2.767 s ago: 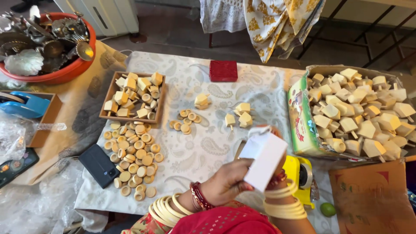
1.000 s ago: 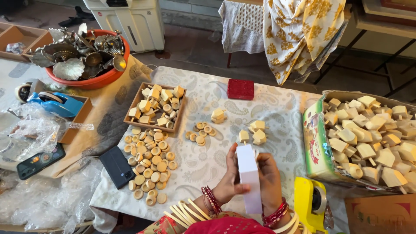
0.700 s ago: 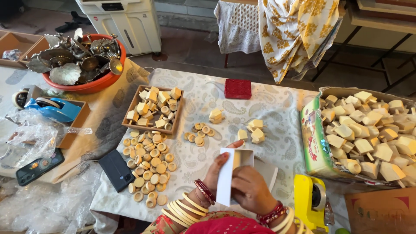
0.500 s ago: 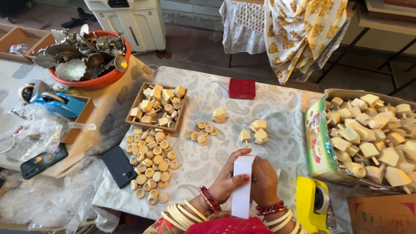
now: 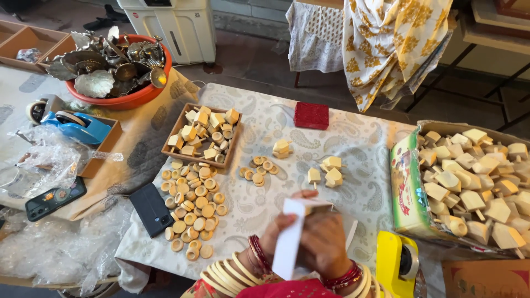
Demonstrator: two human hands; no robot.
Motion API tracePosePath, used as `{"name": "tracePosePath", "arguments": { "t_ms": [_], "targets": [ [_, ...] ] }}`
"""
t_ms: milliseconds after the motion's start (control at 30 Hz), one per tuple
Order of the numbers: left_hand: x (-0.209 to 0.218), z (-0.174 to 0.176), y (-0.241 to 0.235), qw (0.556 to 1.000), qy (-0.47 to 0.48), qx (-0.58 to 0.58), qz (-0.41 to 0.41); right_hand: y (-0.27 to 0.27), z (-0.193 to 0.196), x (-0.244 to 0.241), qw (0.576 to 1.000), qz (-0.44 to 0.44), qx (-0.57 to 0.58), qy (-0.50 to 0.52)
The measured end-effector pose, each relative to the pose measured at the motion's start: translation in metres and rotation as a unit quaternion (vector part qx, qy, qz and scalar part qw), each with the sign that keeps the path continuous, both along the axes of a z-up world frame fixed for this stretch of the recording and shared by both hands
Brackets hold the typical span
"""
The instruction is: The person wraps wooden components in foil and places them into small boxes, organizing several completed boxes on a table.
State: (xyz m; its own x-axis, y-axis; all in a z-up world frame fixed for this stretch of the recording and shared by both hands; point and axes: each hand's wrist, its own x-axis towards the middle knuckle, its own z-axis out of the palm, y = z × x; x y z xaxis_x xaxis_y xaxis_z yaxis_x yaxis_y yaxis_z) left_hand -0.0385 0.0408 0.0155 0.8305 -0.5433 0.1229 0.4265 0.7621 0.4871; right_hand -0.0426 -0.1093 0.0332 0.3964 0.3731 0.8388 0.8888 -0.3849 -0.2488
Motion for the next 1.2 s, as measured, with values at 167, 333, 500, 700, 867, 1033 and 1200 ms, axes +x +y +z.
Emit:
{"name": "tracePosePath", "arguments": {
  "t_ms": [167,333,500,700,867,1033,1200],
  "targets": [
    [-0.002,-0.019,0.001,0.978,-0.107,0.164,0.074,-0.002,-0.039,0.006,0.986,-0.153,0.029,0.059],
    [-0.002,0.010,0.018,0.764,-0.392,0.441,0.263,0.000,-0.055,-0.005,0.960,-0.032,0.097,0.261],
    [0.007,0.018,0.035,0.879,-0.303,0.316,0.187,-0.002,-0.013,0.000,0.981,0.169,-0.083,0.047],
    [-0.003,0.024,0.016,0.996,-0.027,0.087,0.007,0.010,-0.013,0.008,0.999,-0.017,0.048,-0.005],
    [-0.009,0.005,0.016,0.944,-0.144,0.268,0.126,0.012,-0.033,0.013,0.985,-0.112,0.096,0.087],
    [-0.001,0.005,0.029,0.776,-0.364,0.419,0.299,0.009,-0.047,0.011,0.941,-0.071,0.065,0.324],
    [0.008,0.032,0.037,0.961,-0.115,0.200,0.151,0.015,0.008,0.004,0.984,0.164,-0.055,0.051]
  ]
}}
